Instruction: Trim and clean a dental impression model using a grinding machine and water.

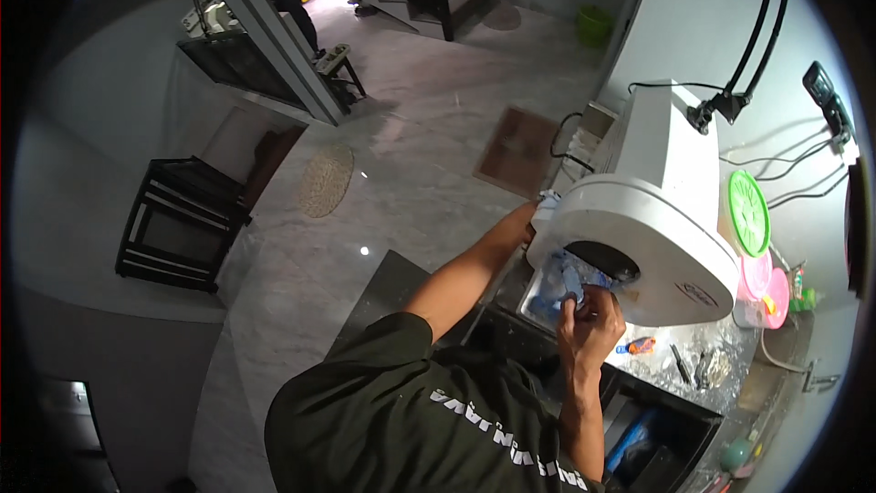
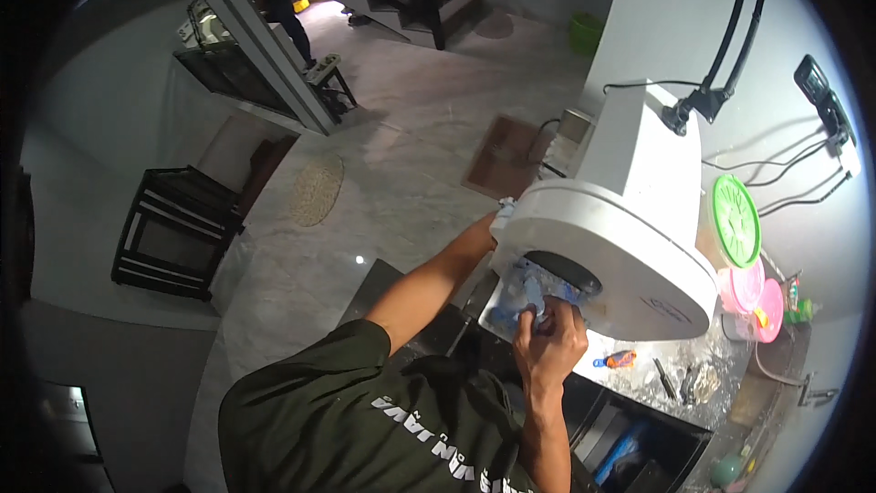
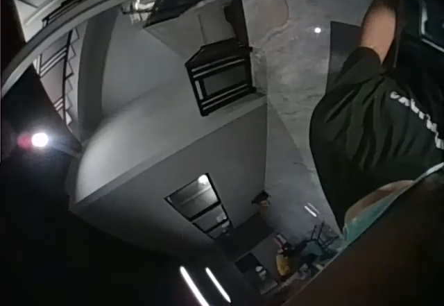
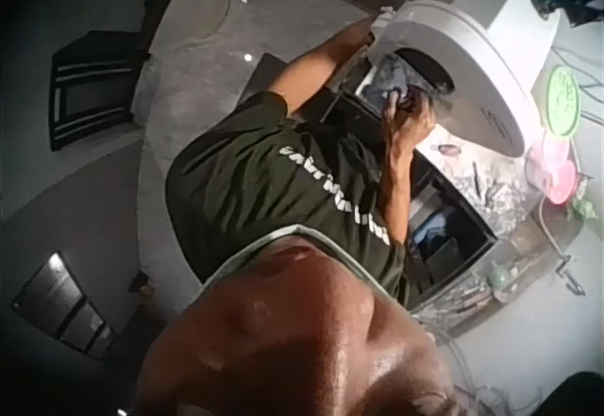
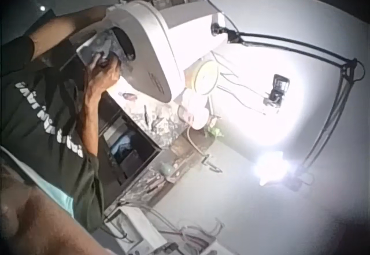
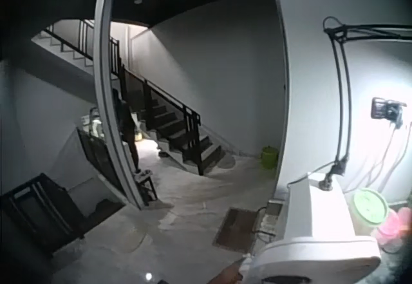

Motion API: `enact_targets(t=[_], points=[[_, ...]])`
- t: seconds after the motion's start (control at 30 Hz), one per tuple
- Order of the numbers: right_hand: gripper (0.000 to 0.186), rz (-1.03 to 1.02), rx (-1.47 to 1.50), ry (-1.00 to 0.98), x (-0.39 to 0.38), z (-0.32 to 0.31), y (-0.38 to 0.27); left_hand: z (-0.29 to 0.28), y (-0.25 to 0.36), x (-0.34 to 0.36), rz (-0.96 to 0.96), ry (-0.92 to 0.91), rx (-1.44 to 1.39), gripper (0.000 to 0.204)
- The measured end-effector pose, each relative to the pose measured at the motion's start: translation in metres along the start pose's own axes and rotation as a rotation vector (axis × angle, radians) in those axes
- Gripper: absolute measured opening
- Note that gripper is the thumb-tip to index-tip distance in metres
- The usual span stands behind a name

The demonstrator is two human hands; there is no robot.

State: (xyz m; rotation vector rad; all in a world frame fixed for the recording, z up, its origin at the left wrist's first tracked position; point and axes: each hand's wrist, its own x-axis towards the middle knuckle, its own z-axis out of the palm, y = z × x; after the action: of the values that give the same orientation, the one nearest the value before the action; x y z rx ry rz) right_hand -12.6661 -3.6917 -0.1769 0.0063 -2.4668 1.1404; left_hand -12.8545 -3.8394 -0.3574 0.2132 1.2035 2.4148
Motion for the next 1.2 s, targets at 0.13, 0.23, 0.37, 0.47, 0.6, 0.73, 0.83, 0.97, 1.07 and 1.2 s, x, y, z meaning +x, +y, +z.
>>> enact_targets(t=[0.13, 0.23, 0.37, 0.47, 0.6, 0.73, 0.83, 0.97, 1.07, 1.2], points=[[0.019, -0.061, -0.048, -0.013, -0.004, -0.002, -0.004, -0.001, -0.003, -0.006, -0.03, -0.016, 0.012, 0.032], [0.018, -0.056, -0.005, -0.009, -0.001, -0.007, -0.001, -0.004, 0.0, -0.009, -0.013, -0.007, 0.024, 0.032], [0.014, 0.096, 0.211, 0.053, -0.012, -0.024, 0.006, 0.001, 0.001, -0.021, 0.004, 0.111, -0.063, 0.032], [0.011, 0.265, 0.517, -0.004, -0.017, -0.052, 0.02, -0.033, 0.005, -0.066, -0.028, 0.444, -0.026, 0.024], [0.016, 0.336, 0.984, -0.02, 0.012, -0.114, 0.071, -0.059, 0.026, -0.121, -0.037, 0.705, 0.005, 0.02], [0.018, 0.374, 1.195, 0.193, 0.04, -0.221, 0.176, -0.049, -0.003, -0.159, -0.038, 1.105, -0.015, 0.038], [0.024, 0.3, 1.067, 0.433, 0.089, -0.315, 0.261, -0.137, -0.032, -0.251, 0.033, 0.56, -0.135, 0.038], [0.027, 0.377, 0.865, 0.618, 0.134, -0.485, 0.44, -0.052, -0.126, -0.198, -0.025, 1.267, -0.171, 0.028], [0.025, 0.473, 0.845, 0.711, 0.184, -0.577, 0.566, 0.0, -0.171, -0.219, -0.146, 0.787, -0.289, 0.026], [0.028, 0.662, 0.773, 0.727, 0.244, -0.678, 0.709, 0.108, -0.235, -0.221, -0.129, 1.495, -0.251, 0.027]])
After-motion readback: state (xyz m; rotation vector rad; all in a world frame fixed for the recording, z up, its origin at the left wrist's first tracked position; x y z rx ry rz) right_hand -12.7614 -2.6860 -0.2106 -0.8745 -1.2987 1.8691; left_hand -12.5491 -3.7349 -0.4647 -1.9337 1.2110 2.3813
